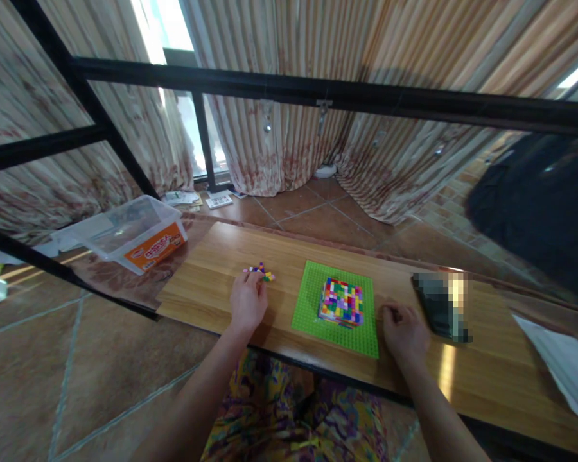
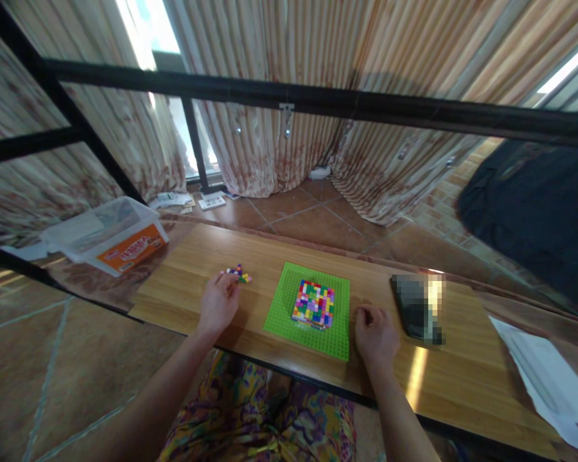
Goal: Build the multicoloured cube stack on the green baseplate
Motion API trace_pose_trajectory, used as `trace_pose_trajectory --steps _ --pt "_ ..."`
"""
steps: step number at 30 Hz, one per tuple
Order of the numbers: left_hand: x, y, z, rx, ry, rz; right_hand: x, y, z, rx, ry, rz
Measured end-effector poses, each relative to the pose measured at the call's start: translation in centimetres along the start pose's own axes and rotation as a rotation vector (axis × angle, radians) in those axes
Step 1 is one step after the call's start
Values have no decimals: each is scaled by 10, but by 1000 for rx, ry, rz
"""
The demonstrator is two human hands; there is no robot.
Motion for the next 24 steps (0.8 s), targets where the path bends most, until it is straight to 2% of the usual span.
trace_pose_trajectory --steps 4,11,17,24 --pt "11 -6 -15 30 -11 -218 -1 0 0 -5 4 13" --pt "8 -1 -16 108 -32 -346 2 -1 0 -16 -17 15" --pt "4 2 -15 108 -3 -334 1 -1 0 -12 -3 9" --pt "-4 -3 -11 70 36 -201 1 -1 0 -13 9 -13"
Point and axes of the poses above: each hand's wrist, its own z-axis away from the middle knuckle, its own y-axis out of the palm, x = y × z, the point moved 10 cm from there along -z, towards the middle knuckle, and after that the axes turned 1 degree about -x, right-handed, at the moved point
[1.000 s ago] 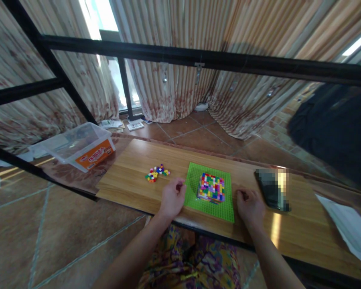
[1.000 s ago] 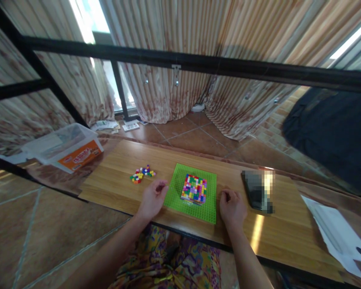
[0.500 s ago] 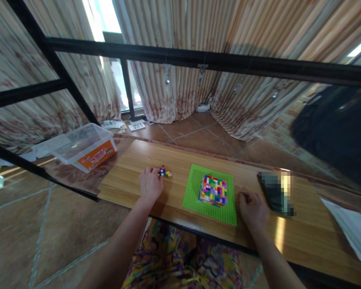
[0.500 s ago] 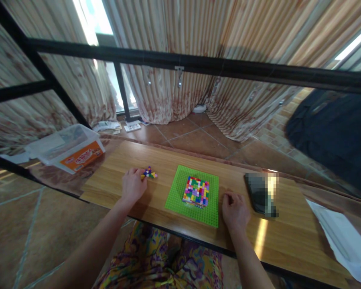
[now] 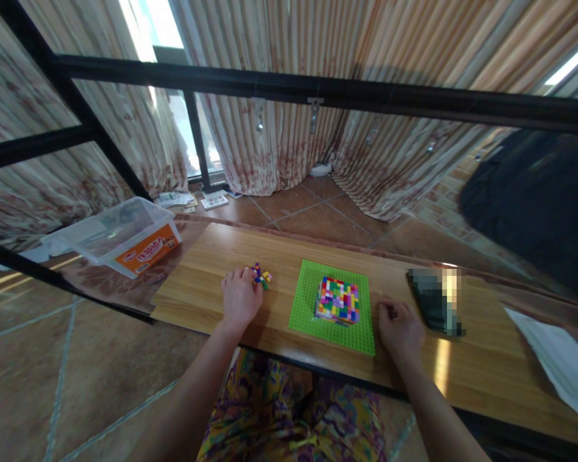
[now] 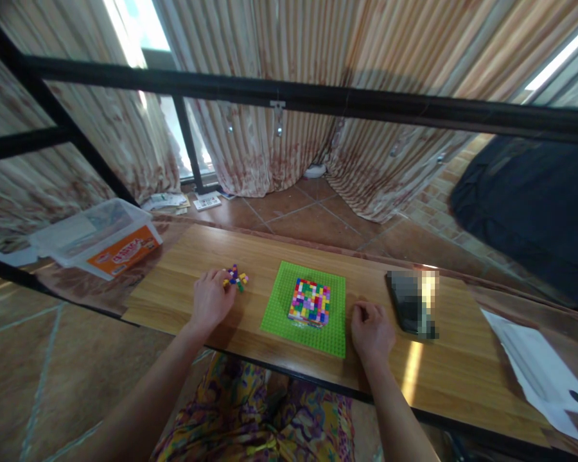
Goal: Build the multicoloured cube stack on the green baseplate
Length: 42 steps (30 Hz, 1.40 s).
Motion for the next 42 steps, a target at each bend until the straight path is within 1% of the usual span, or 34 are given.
trace_pose_trajectory --steps 2,5,9,11,15,23,27,31,34,38,42 --pt "-7 -2 4 -2 14 110 1 0 0 2 -3 0" --pt "-23 2 16 50 16 346 2 0 0 5 -3 -2" --pt "-53 11 37 141 52 603 2 -1 0 0 -2 5" --pt "-67 13 45 160 87 692 3 -1 0 1 -6 -4" --pt "-87 16 53 188 124 784 3 -2 1 5 5 -11" --pt "-113 18 55 240 131 892 3 -2 1 -2 13 -17" --pt "-120 17 56 204 154 852 2 -1 1 6 22 -15" --pt "-126 14 58 148 252 711 2 -1 1 16 34 -6" --pt "-128 13 61 141 296 676 2 -2 0 12 32 -4" --pt "-124 17 61 136 257 720 3 -1 0 10 19 -11" --pt "-116 21 59 70 186 823 2 -2 0 0 20 -6"
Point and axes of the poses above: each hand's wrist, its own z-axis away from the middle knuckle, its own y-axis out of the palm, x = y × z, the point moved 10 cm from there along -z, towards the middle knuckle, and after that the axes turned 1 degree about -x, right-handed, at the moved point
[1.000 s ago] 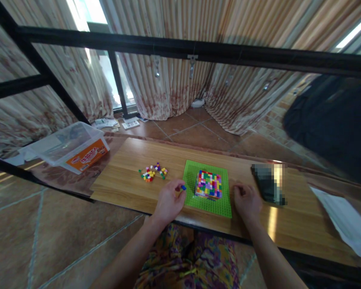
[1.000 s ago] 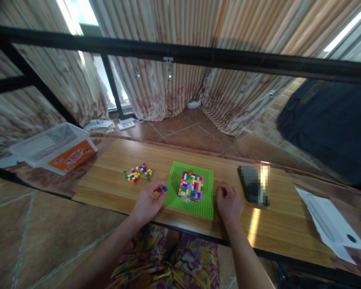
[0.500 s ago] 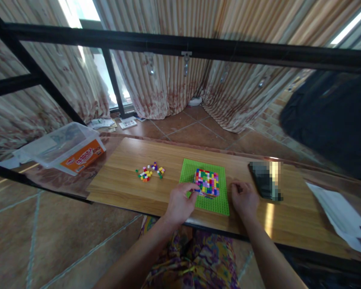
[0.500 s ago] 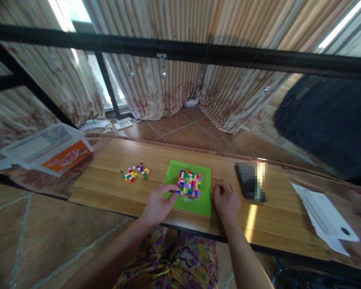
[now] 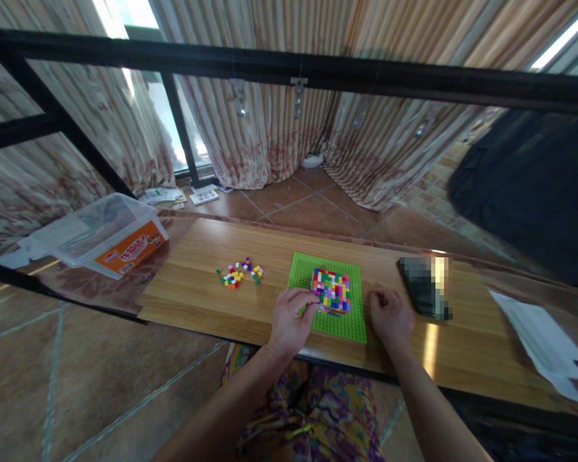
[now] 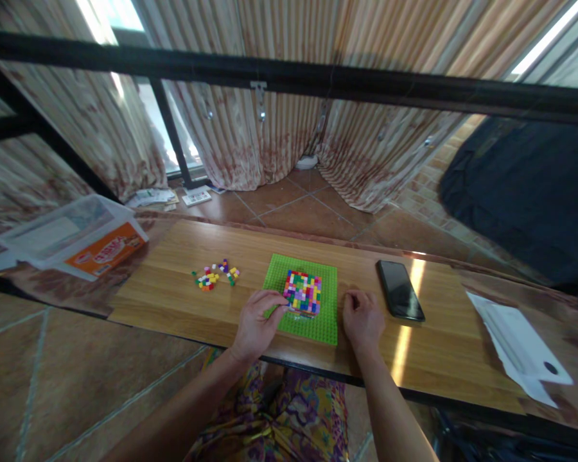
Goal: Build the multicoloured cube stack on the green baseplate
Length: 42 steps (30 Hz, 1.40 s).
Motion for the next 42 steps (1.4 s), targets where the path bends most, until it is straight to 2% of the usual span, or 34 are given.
trace_pose_trajectory --steps 4,14,23,37,42 --pt "11 1 1 -69 -33 74 1 0 0 12 3 3" --pt "17 9 2 -21 -48 171 3 -3 0 -1 0 21" --pt "25 13 0 -62 -54 253 3 -3 1 -12 -19 11" --pt "5 5 0 -76 144 24 0 0 1 4 -1 7" --pt "-3 5 2 -29 173 -73 -3 3 0 24 15 25"
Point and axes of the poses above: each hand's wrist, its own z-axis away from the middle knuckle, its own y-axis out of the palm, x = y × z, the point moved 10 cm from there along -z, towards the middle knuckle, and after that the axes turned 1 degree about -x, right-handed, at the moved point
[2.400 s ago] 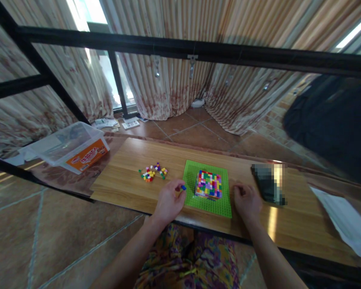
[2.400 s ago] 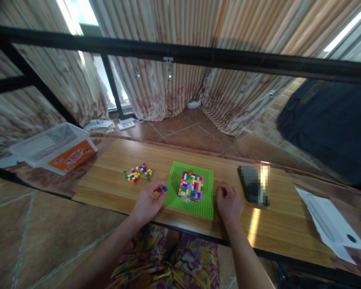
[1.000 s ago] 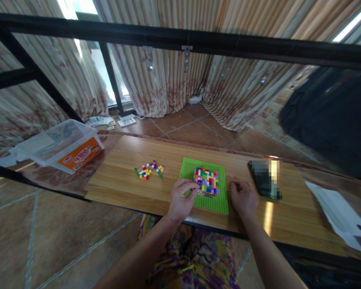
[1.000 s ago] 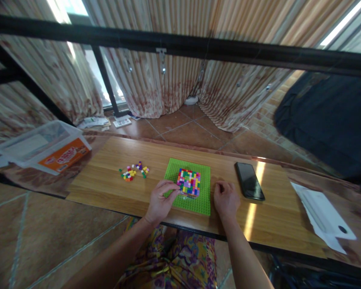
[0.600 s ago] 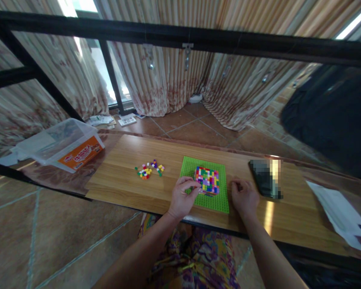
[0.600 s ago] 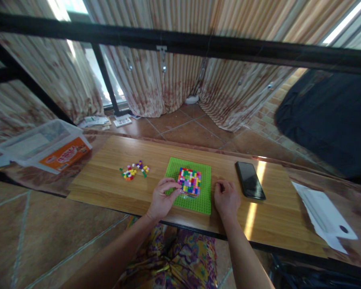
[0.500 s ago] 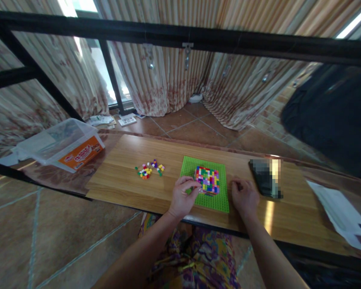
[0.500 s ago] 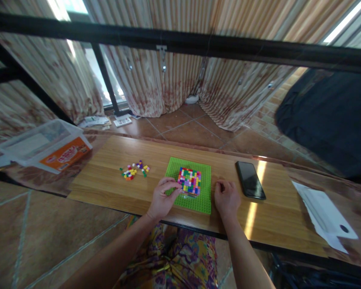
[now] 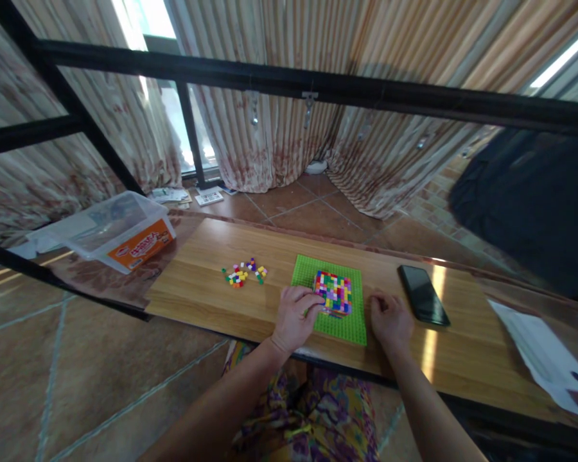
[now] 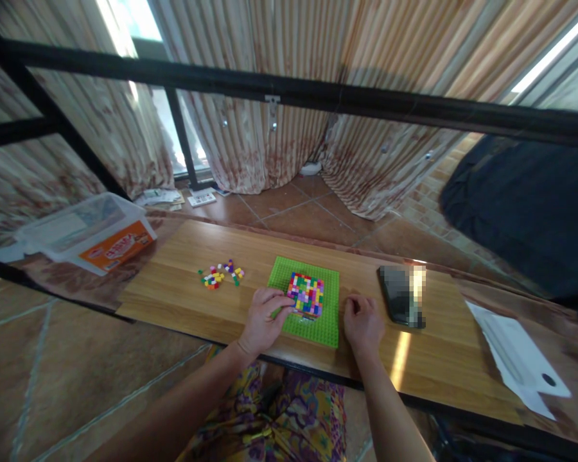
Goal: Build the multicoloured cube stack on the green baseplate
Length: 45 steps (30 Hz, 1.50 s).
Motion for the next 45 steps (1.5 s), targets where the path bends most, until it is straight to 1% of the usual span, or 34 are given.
trace_pose_trajectory --steps 4,6,9,12,15,18,20,24,26,30,36,41,43,45 --pt "8 -15 6 -28 -56 14 0 0 0 -15 -14 7" --pt "17 -26 10 -47 -77 12 0 0 0 -18 -21 8" --pt "36 -49 13 -77 -109 -29 2 -2 0 -24 -30 9" --pt "56 -77 16 -133 -155 -131 2 -2 0 -29 -41 11" --pt "70 -102 17 -186 -172 -259 1 -2 1 -34 -47 0" --pt "76 -117 16 -226 -180 -425 1 -2 1 -36 -58 -3" --pt "79 -118 12 -219 -190 -525 1 -3 1 -39 -59 6" --pt "79 -108 1 -155 -216 -641 2 -5 1 -45 -66 17" --pt "78 -103 -3 -131 -213 -658 3 -5 1 -44 -73 21" --pt "74 -94 -4 -122 -199 -667 3 -4 1 -40 -78 19" --pt "74 -89 -5 -125 -208 -699 3 -5 1 -42 -60 3" --pt "71 -88 -10 -109 -197 -628 4 -4 0 -32 -60 4" --pt "65 -81 -10 -82 -182 -544 5 -4 0 -30 -60 4" --pt "57 -67 -7 -26 -181 -403 6 -5 0 -36 -60 -1"
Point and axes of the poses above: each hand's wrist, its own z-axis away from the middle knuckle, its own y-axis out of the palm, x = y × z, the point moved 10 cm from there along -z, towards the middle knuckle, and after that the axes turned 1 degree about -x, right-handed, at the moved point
